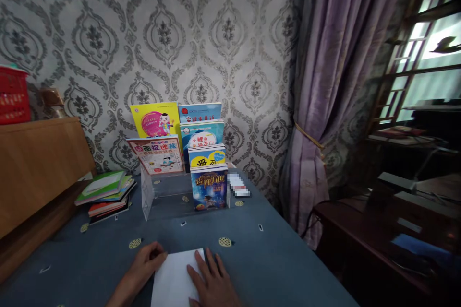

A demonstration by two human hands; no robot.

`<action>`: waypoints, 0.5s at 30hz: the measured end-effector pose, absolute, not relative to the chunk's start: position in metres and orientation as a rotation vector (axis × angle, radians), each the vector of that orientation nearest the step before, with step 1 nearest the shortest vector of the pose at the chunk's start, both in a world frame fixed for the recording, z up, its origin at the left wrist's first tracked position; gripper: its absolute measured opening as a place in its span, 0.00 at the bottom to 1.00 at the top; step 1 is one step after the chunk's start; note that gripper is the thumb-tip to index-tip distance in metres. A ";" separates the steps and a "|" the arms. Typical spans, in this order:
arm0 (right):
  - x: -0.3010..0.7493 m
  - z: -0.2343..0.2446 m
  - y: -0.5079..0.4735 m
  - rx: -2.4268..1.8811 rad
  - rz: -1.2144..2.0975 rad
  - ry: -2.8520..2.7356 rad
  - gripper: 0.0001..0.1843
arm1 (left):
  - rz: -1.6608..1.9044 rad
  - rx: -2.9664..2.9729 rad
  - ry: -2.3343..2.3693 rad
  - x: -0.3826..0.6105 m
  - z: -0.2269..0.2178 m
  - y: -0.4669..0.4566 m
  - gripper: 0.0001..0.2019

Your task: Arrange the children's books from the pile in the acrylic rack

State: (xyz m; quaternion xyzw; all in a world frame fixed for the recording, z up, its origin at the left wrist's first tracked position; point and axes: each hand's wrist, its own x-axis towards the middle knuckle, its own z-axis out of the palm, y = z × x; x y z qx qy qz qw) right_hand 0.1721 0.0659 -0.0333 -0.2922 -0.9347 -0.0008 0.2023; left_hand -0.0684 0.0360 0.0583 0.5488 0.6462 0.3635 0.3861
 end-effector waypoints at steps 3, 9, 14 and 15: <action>0.173 -0.042 0.070 -0.795 -0.088 -2.585 0.33 | 0.997 1.360 1.642 -0.070 0.063 0.026 0.22; 0.176 -0.059 0.080 -0.803 -0.120 -2.540 0.37 | 1.188 1.003 1.409 -0.064 0.048 0.006 0.30; 0.176 -0.063 0.078 -0.931 0.021 -2.453 0.42 | 1.199 0.899 1.086 -0.046 0.024 -0.012 0.41; 0.177 -0.059 0.078 -0.976 0.102 -2.413 0.43 | 1.175 0.932 1.057 -0.045 0.024 -0.015 0.40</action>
